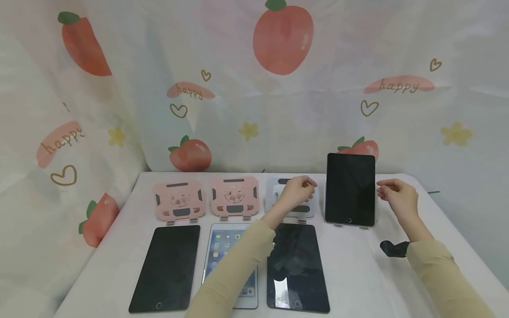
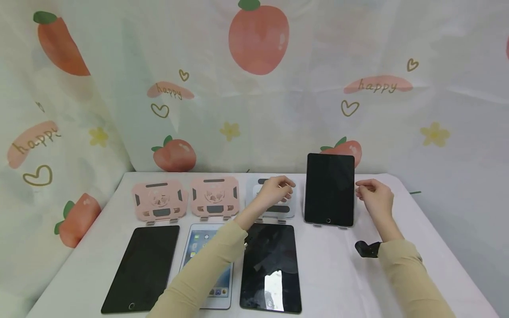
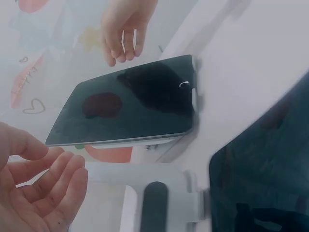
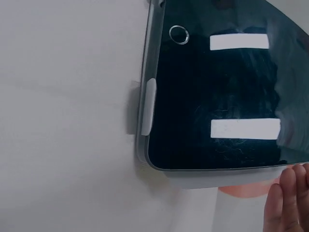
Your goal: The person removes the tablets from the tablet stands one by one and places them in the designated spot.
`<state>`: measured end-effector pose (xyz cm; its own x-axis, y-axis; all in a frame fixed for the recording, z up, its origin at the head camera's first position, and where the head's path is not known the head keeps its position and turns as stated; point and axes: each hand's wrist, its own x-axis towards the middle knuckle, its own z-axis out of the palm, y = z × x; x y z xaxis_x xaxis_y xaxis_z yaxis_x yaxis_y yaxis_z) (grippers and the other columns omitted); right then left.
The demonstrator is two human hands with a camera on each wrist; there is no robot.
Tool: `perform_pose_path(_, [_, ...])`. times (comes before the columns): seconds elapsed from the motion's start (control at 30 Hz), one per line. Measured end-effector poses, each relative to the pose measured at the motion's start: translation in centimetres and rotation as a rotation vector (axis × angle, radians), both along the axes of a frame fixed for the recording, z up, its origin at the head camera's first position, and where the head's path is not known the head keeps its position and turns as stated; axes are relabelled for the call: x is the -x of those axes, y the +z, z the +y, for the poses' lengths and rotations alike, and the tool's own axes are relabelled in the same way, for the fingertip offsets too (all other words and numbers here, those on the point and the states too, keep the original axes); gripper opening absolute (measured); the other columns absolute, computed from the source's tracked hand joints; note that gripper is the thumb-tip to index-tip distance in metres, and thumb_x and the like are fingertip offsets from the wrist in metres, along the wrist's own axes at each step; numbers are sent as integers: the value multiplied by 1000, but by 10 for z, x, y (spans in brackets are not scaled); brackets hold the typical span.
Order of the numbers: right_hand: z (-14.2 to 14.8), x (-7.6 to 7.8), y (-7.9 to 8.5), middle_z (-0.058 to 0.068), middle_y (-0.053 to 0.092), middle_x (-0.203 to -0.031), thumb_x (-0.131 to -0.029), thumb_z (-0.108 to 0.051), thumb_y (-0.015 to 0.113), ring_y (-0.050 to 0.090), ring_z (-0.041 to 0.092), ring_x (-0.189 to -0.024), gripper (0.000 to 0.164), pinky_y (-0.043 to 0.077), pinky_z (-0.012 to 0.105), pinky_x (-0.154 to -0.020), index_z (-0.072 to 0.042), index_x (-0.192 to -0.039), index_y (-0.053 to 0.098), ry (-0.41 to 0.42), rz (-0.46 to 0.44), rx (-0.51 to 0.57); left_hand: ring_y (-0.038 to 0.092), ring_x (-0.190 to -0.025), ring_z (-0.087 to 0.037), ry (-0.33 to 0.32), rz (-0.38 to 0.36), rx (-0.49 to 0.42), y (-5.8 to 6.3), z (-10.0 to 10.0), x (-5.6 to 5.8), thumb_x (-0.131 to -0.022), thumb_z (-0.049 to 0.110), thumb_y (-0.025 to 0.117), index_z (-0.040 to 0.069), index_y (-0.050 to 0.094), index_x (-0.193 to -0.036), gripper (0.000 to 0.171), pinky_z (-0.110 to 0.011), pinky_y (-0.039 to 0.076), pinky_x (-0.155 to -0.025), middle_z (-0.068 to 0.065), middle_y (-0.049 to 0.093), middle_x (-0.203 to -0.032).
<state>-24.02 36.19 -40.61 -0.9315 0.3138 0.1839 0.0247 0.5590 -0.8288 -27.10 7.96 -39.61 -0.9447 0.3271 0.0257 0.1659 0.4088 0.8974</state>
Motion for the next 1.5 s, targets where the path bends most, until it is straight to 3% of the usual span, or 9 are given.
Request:
perform_pose_path(0.17, [9, 12, -1, -28, 55, -66, -97, -12, 47, 59, -11, -61, 34, 51, 9, -59, 13, -118, 55, -14, -8, 82, 59, -62, -7, 8, 13, -10, 9, 12, 15, -95, 12, 51, 7, 68, -105, 20, -18, 47, -55, -7, 69, -82])
perform_pose_path(0.33, [29, 33, -17, -16, 61, -73, -95, -18, 56, 62, -4, -63, 29, 52, 11, -57, 4, -113, 64, -8, 27, 172, 59, -62, -9, 21, -2, -9, 14, 19, 24, -96, 12, 52, 5, 67, -106, 20, -19, 47, -54, -13, 71, -90])
perform_pose_path(0.47, [42, 47, -27, -17, 62, -77, -95, -25, 58, 62, -5, -65, 23, 51, 11, -57, -8, -107, 67, 9, 20, 169, 63, -67, -11, 40, 1, -24, 15, 23, 29, -96, 11, 51, 4, 66, -107, 21, -19, 50, -57, -12, 70, -93])
perform_pose_path(0.7, [29, 35, -6, -26, 55, -76, -97, -21, 51, 59, -10, -65, 36, 52, 11, -59, 8, -118, 55, 79, 0, 52, 63, -66, -8, -11, 129, -3, 12, 34, 35, -96, 10, 50, 3, 65, -112, 23, -15, 50, -57, -9, 70, -95])
perform_pose_path(0.83, [45, 53, -27, -25, 58, -76, -96, -29, 55, 60, -10, -67, 24, 52, 10, -60, -11, -110, 62, 49, -15, 108, 65, -66, -12, -16, 144, 10, 13, 40, 39, -97, 12, 49, 5, 63, -114, 24, -15, 48, -54, -8, 70, -92])
perform_pose_path(0.9, [48, 60, -30, -20, 60, -82, -96, -33, 55, 61, -9, -70, 28, 52, 10, -61, -11, -112, 62, 59, -18, 108, 64, -65, -11, -8, 132, 5, 15, 42, 41, -96, 11, 49, 4, 61, -118, 26, -16, 48, -54, -7, 69, -90])
perform_pose_path(1.03, [30, 52, -7, -18, 58, -86, -99, -26, 49, 59, -9, -72, 43, 53, 11, -63, 7, -127, 51, 120, -25, 70, 58, -62, -7, 17, 103, 12, 19, 42, 45, -96, 11, 49, 7, 57, -124, 30, -17, 45, -54, -3, 66, -87])
perform_pose_path(1.3, [13, 44, 12, -27, 56, -78, -102, -22, 41, 60, -11, -69, 31, 53, 12, -62, 1, -119, 52, 159, 29, 127, 54, -70, -8, 116, 97, 33, 12, 53, 54, -94, 10, 48, 13, 60, -123, 31, -19, 42, -56, -4, 68, -108])
perform_pose_path(1.5, [6, 42, 11, -27, 56, -79, -101, -20, 43, 59, -8, -71, 23, 53, 11, -63, -7, -116, 52, 138, 38, 170, 58, -65, -7, 112, 104, -48, 5, 56, 56, -94, 8, 48, 10, 62, -119, 29, -17, 42, -54, -6, 70, -100])
